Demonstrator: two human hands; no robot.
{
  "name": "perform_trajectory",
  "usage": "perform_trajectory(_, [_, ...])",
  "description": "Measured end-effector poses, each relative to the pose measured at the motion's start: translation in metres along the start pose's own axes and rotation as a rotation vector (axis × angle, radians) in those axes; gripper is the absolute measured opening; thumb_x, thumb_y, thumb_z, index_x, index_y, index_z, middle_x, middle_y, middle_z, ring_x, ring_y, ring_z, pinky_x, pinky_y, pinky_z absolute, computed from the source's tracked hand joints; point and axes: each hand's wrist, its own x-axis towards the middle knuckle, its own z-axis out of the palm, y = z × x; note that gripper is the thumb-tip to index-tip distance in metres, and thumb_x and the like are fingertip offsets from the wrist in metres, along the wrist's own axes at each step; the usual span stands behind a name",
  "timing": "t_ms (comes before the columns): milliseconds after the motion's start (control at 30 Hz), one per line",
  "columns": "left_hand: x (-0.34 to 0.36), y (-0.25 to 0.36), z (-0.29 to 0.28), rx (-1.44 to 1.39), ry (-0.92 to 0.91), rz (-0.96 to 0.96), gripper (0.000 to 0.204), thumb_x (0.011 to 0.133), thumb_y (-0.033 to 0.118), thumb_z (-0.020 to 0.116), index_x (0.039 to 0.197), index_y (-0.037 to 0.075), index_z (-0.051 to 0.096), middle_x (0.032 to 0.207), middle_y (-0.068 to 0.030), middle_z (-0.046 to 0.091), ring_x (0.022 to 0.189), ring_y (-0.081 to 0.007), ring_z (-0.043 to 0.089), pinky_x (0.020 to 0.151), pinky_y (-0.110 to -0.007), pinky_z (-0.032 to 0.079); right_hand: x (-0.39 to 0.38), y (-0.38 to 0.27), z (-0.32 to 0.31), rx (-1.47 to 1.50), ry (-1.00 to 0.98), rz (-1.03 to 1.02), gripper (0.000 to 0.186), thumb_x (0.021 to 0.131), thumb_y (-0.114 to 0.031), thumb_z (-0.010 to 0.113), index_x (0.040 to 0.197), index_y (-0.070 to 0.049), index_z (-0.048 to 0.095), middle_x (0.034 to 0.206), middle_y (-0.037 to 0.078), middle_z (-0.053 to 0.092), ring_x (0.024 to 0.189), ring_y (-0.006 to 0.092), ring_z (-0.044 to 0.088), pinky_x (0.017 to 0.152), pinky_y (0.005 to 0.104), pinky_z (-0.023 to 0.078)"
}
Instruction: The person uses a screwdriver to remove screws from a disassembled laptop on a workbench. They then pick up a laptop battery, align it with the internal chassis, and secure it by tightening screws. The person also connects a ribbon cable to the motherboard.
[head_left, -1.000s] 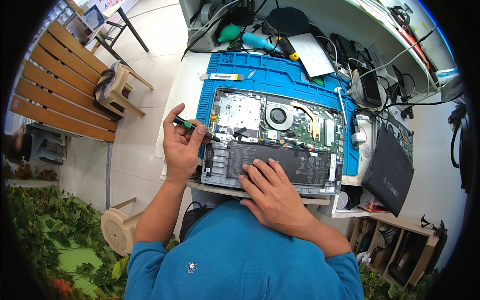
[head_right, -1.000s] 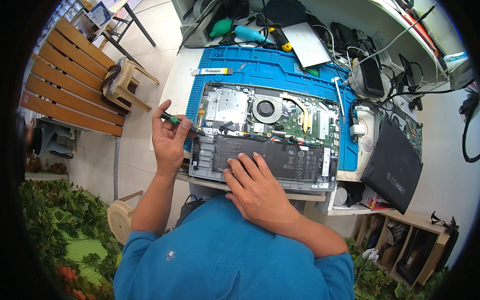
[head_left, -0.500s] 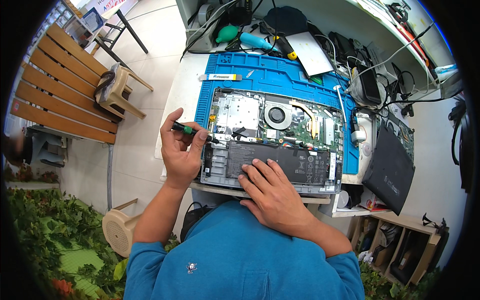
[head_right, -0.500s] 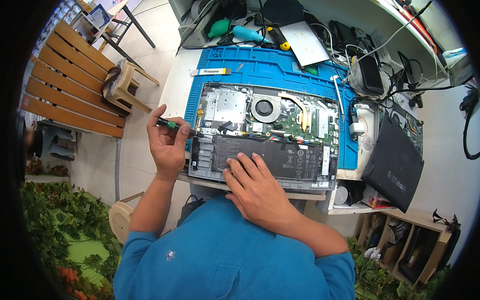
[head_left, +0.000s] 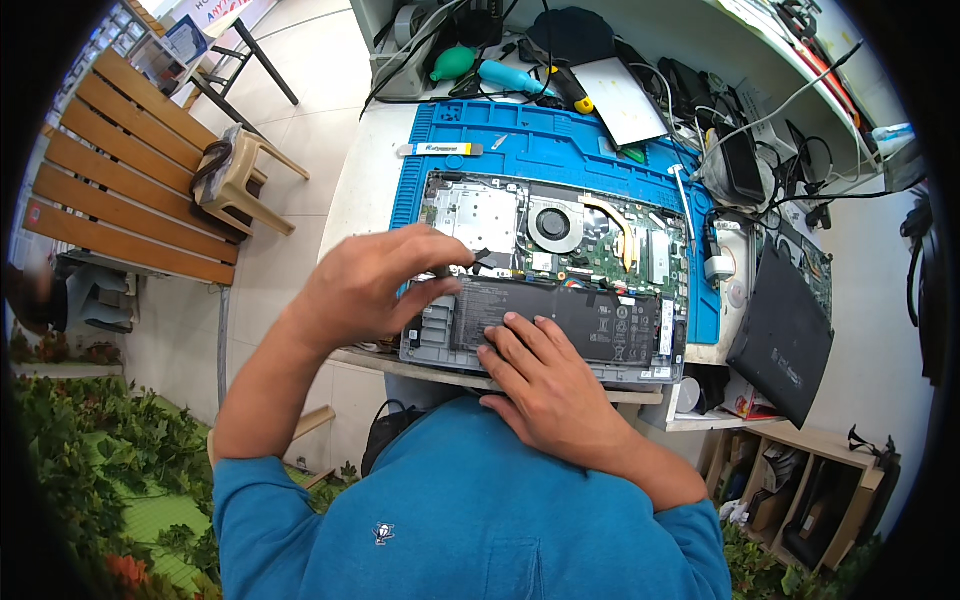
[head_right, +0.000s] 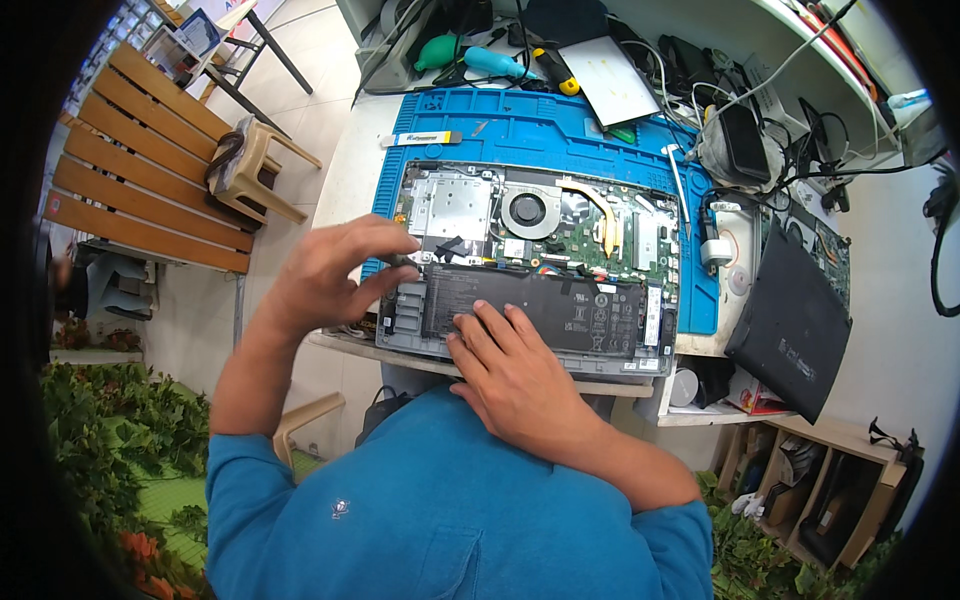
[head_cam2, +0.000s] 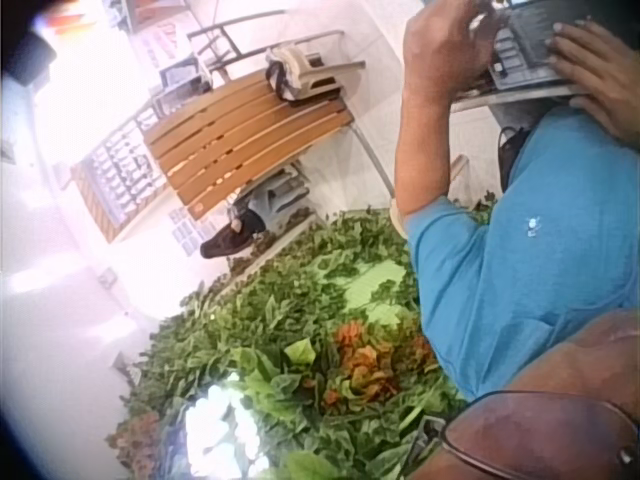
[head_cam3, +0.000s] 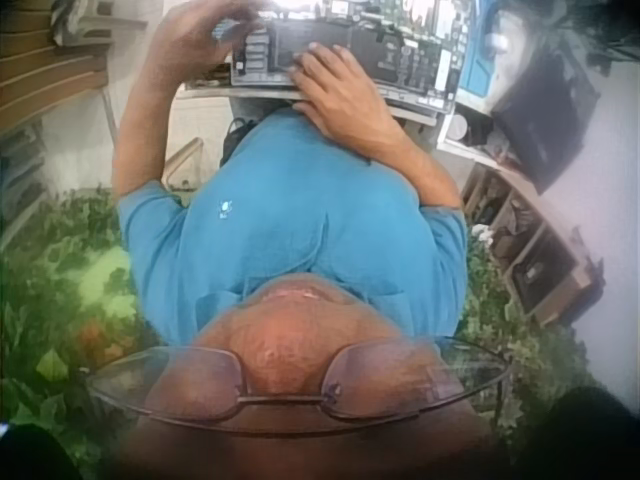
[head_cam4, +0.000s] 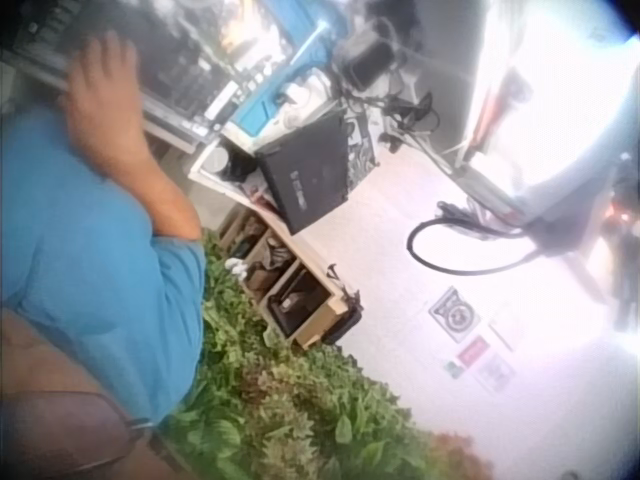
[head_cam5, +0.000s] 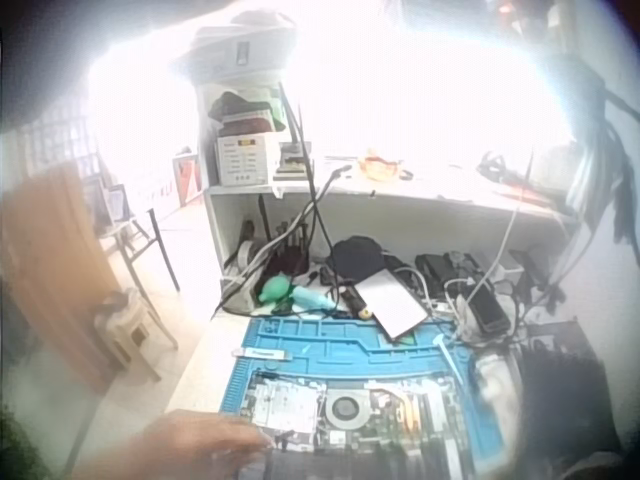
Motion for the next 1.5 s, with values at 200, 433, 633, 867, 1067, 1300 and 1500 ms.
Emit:
perform_trajectory(200, [0.040, 0.013, -0.036, 0.190, -0.354, -0.111, 0.022, 0.092, 0.010, 0.087, 0.108, 0.010, 0.072, 0.103, -0.0074, 0.079, 0.088, -0.0334, 0.077, 0.074, -0.043, 0.061, 0.013, 0.000, -0.007, -0.048, -0.060, -0.021, 0.058, 0.102, -0.041, 0.077, 0.138, 0.003, 0.067, 0.152, 0.021, 0.063, 0.150, 0.0393, 0.054, 0.129, 0.0578, 0.039])
perform_trajectory(433, [0.057, 0.021, -0.031, 0.286, -0.468, -0.159, 0.018, 0.094, 0.013, 0.083, 0.111, 0.009, 0.081, 0.099, -0.0092, 0.077, 0.092, -0.0346, 0.076, 0.080, -0.046, 0.060, 0.000, -0.002, -0.007, -0.094, -0.056, -0.012, 0.056, 0.102, -0.039, 0.076, 0.137, 0.004, 0.069, 0.149, 0.020, 0.064, 0.145, 0.0377, 0.056, 0.128, 0.0573, 0.040])
perform_trajectory(633, [0.054, 0.020, -0.035, 0.232, -0.462, -0.103, 0.020, 0.094, 0.010, 0.082, 0.114, 0.009, 0.083, 0.098, -0.0104, 0.076, 0.096, -0.0344, 0.076, 0.081, -0.047, 0.060, -0.021, 0.004, -0.016, -0.051, -0.016, 0.070, 0.053, 0.100, -0.034, 0.080, 0.135, 0.005, 0.071, 0.145, 0.018, 0.067, 0.144, 0.0354, 0.058, 0.128, 0.0564, 0.039])
perform_trajectory(867, [0.054, 0.017, -0.029, 0.096, -0.406, 0.051, 0.019, 0.095, 0.011, 0.082, 0.114, 0.010, 0.084, 0.104, -0.0125, 0.077, 0.100, -0.0349, 0.076, 0.084, -0.047, 0.060, -0.030, 0.005, -0.022, -0.027, 0.002, 0.092, 0.052, 0.098, -0.031, 0.083, 0.134, 0.006, 0.072, 0.144, 0.018, 0.068, 0.142, 0.0355, 0.059, 0.127, 0.0567, 0.040])
perform_trajectory(1067, [0.056, 0.019, -0.031, 0.157, -0.480, -0.069, 0.019, 0.096, 0.013, 0.080, 0.115, 0.007, 0.084, 0.101, -0.0158, 0.078, 0.097, -0.0382, 0.077, 0.085, -0.048, 0.060, -0.032, 0.006, -0.021, -0.020, 0.008, 0.096, 0.054, 0.098, -0.031, 0.083, 0.136, 0.006, 0.072, 0.146, 0.018, 0.068, 0.143, 0.0355, 0.058, 0.126, 0.0569, 0.041])
perform_trajectory(1300, [0.055, 0.016, -0.028, 0.197, -0.485, -0.174, 0.030, 0.093, 0.009, 0.081, 0.123, 0.012, 0.081, 0.100, -0.0134, 0.076, 0.093, -0.0374, 0.075, 0.083, -0.047, 0.060, -0.039, 0.009, -0.019, -0.018, 0.041, 0.081, 0.054, 0.096, -0.031, 0.083, 0.136, 0.004, 0.073, 0.144, 0.018, 0.069, 0.144, 0.0345, 0.060, 0.125, 0.0556, 0.043])
perform_trajectory(1500, [0.045, 0.018, -0.015, 0.273, -0.273, -0.266, 0.037, 0.091, 0.005, 0.081, 0.126, 0.015, 0.080, 0.092, -0.0099, 0.074, 0.088, -0.0350, 0.075, 0.075, -0.047, 0.058, -0.052, 0.019, -0.027, 0.027, 0.089, 0.094, 0.049, 0.094, -0.026, 0.085, 0.131, 0.003, 0.074, 0.140, 0.016, 0.071, 0.140, 0.0331, 0.063, 0.125, 0.0541, 0.044])
